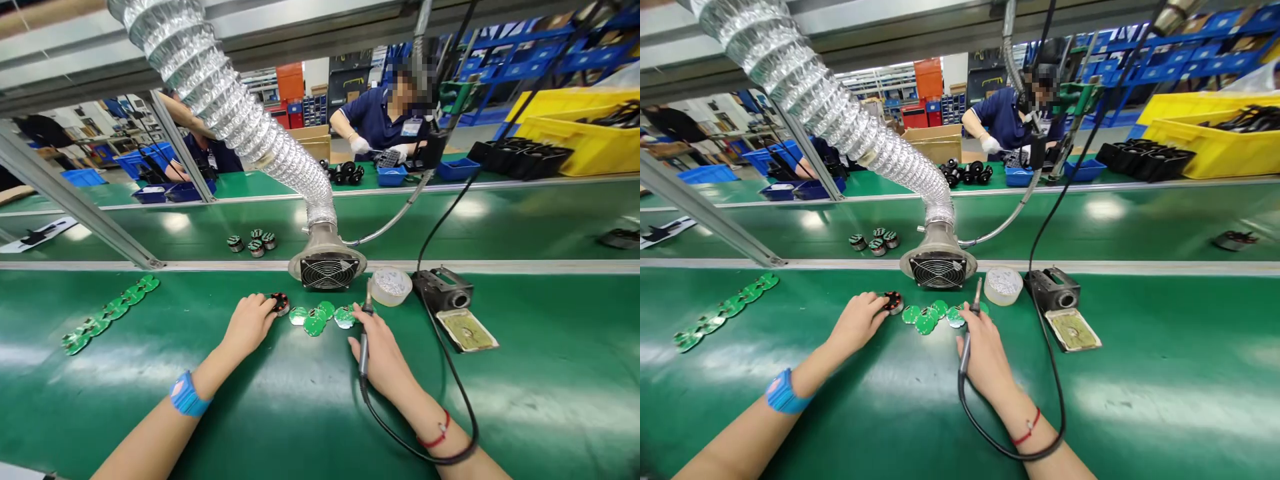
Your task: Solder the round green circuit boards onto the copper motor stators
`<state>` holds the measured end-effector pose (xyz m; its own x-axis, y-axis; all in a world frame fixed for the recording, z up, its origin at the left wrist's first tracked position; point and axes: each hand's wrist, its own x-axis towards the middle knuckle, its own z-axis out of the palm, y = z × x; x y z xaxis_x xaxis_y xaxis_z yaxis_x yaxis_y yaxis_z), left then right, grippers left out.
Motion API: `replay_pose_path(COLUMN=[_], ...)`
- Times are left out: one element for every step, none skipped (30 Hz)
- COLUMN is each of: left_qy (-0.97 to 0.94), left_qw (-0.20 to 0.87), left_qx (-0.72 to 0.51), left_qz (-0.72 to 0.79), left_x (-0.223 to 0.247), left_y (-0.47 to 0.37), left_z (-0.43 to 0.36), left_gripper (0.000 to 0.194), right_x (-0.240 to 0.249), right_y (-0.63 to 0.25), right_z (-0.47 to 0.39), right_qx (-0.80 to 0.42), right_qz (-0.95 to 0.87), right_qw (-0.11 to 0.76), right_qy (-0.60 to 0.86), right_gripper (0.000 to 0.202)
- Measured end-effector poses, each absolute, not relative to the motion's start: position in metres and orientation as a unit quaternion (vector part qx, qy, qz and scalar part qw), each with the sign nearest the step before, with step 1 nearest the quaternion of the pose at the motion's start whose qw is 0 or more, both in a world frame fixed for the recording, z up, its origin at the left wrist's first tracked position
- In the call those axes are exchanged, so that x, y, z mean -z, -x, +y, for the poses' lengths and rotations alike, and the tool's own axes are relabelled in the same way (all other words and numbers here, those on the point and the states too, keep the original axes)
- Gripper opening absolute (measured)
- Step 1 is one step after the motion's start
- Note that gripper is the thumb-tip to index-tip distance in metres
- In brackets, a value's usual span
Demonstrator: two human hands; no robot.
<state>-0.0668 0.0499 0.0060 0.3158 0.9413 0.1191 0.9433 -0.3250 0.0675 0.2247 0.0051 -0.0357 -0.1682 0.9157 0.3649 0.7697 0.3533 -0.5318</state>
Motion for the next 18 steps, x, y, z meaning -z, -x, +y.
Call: replay_pose_path(left_qy=[0.812, 0.814, 0.816, 0.819, 0.822, 0.825, 0.827, 0.83, 0.834, 0.838, 0.842, 0.845, 0.847, 0.85, 0.852, 0.855, 0.858, 0.859], left_qw=[0.015, 0.021, 0.025, 0.026, 0.027, 0.025, 0.019, 0.003, -0.021, -0.051, -0.084, -0.116, -0.144, -0.168, -0.188, -0.207, -0.224, -0.239], left_qx=[0.071, 0.076, 0.085, 0.097, 0.11, 0.123, 0.133, 0.14, 0.143, 0.142, 0.139, 0.134, 0.129, 0.125, 0.122, 0.119, 0.117, 0.115], left_qz=[-0.579, -0.576, -0.571, -0.564, -0.558, -0.552, -0.546, -0.539, -0.532, -0.524, -0.515, -0.505, -0.495, -0.484, -0.473, -0.46, -0.448, -0.437], left_x=[-0.007, -0.007, -0.008, -0.008, -0.008, -0.008, -0.008, -0.008, -0.008, -0.008, -0.007, -0.007, -0.006, -0.006, -0.005, -0.005, -0.005, -0.005], left_y=[0.07, 0.073, 0.075, 0.077, 0.078, 0.078, 0.078, 0.076, 0.074, 0.071, 0.066, 0.061, 0.055, 0.048, 0.041, 0.034, 0.027, 0.02], left_z=[0.045, 0.04, 0.034, 0.028, 0.022, 0.016, 0.009, 0.002, -0.004, -0.011, -0.016, -0.021, -0.025, -0.027, -0.028, -0.028, -0.027, -0.024], left_gripper=[0.018, 0.019, 0.019, 0.019, 0.019, 0.018, 0.018, 0.019, 0.02, 0.021, 0.022, 0.022, 0.023, 0.023, 0.024, 0.025, 0.027, 0.03], right_x=[0.036, 0.036, 0.035, 0.034, 0.033, 0.031, 0.03, 0.029, 0.028, 0.027, 0.026, 0.024, 0.023, 0.022, 0.021, 0.02, 0.02, 0.019], right_y=[-0.222, -0.219, -0.217, -0.215, -0.214, -0.214, -0.214, -0.215, -0.215, -0.216, -0.216, -0.215, -0.214, -0.213, -0.212, -0.211, -0.211, -0.21], right_z=[0.006, 0.006, 0.005, 0.004, 0.002, -0.001, -0.004, -0.007, -0.01, -0.012, -0.014, -0.016, -0.017, -0.018, -0.018, -0.019, -0.019, -0.02], right_qx=[-0.108, -0.104, -0.101, -0.098, -0.095, -0.094, -0.094, -0.093, -0.094, -0.095, -0.097, -0.102, -0.11, -0.118, -0.124, -0.128, -0.128, -0.125], right_qz=[-0.762, -0.766, -0.77, -0.771, -0.771, -0.77, -0.766, -0.763, -0.76, -0.758, -0.759, -0.766, -0.776, -0.789, -0.8, -0.807, -0.81, -0.807], right_qw=[0.311, 0.298, 0.286, 0.276, 0.269, 0.265, 0.262, 0.26, 0.258, 0.256, 0.255, 0.254, 0.25, 0.245, 0.237, 0.23, 0.224, 0.22], right_qy=[0.558, 0.56, 0.562, 0.565, 0.569, 0.573, 0.579, 0.585, 0.589, 0.592, 0.591, 0.582, 0.568, 0.551, 0.537, 0.528, 0.527, 0.533], right_gripper=[0.045, 0.046, 0.047, 0.047, 0.046, 0.044, 0.043, 0.041, 0.041, 0.042, 0.044, 0.047, 0.05, 0.052, 0.053, 0.052, 0.05, 0.047])
